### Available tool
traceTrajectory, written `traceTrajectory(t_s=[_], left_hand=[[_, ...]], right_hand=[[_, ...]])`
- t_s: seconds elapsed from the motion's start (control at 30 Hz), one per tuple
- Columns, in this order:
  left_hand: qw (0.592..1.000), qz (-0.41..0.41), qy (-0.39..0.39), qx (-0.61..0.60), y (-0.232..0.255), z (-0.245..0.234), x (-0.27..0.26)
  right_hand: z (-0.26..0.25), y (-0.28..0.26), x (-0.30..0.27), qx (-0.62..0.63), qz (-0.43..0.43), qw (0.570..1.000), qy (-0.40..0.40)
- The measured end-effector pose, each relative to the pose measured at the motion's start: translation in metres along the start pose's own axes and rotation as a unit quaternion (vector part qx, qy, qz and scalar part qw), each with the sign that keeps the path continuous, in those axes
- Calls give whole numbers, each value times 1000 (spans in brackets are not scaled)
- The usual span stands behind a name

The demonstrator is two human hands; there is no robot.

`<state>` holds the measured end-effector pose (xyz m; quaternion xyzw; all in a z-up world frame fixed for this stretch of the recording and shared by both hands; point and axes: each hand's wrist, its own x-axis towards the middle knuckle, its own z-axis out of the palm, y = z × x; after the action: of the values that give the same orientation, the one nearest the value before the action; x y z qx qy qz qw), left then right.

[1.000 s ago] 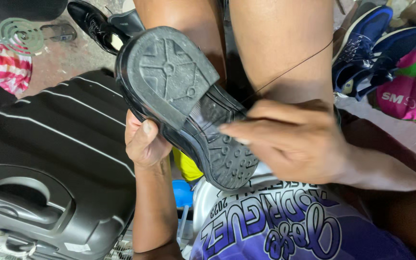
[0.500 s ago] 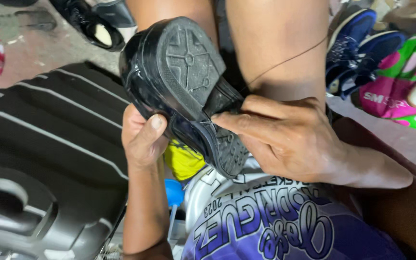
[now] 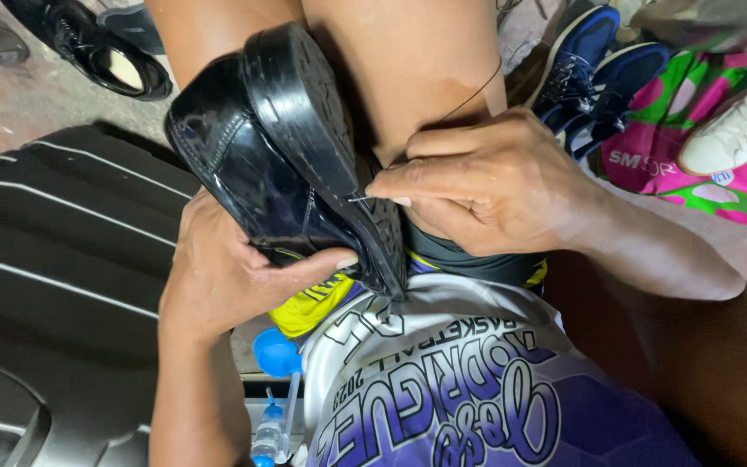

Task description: The person sits on the floor and sews a black leather shoe using a needle and thread. They repeatedly push the needle through the shoe's sole and pull the thread tight to secure the stitching.

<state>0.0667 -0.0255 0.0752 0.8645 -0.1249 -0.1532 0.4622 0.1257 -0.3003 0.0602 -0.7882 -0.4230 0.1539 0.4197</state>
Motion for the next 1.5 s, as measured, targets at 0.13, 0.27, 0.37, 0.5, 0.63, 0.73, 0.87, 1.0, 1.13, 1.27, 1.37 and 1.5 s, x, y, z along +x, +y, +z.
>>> traceTrajectory(t_s=[0.13,0.27,0.37,0.5,0.63,0.73,0.87,1.0,1.13,1.27,1.37,1.5], left_hand=[[997,19,-48,56,7,-10,15],[994,42,-49,85,6,-10,20],[993,33,-48,104,5,-8,21],[991,47,-26,120,1,-7,22],[993,-18,-47,109,1,-6,18],[991,-3,-40,125,0,-4,20],[989,34,-16,140,0,3,17],[999,-34,15,17,-6,3,-6],[980,-104,172,12,-17,-13,-45],[898,-205,189,341,-14,-25,-75],[856,-244,215,403,3,-20,-79],[892,-259,226,295,22,-16,-58]], right_hand=[[-1,10,7,-31,-51,998,13],[-4,14,11,-36,-58,998,3],[-3,13,12,-58,-70,996,8],[0,14,14,-73,-73,995,14],[6,15,18,-48,-69,996,-10],[12,12,22,-18,-50,999,6],[15,14,26,7,-13,1000,2],[7,16,22,44,-8,999,7],[4,19,13,76,13,997,5],[4,18,13,85,13,996,13],[4,18,14,78,20,997,14],[2,17,14,70,31,997,-4]])
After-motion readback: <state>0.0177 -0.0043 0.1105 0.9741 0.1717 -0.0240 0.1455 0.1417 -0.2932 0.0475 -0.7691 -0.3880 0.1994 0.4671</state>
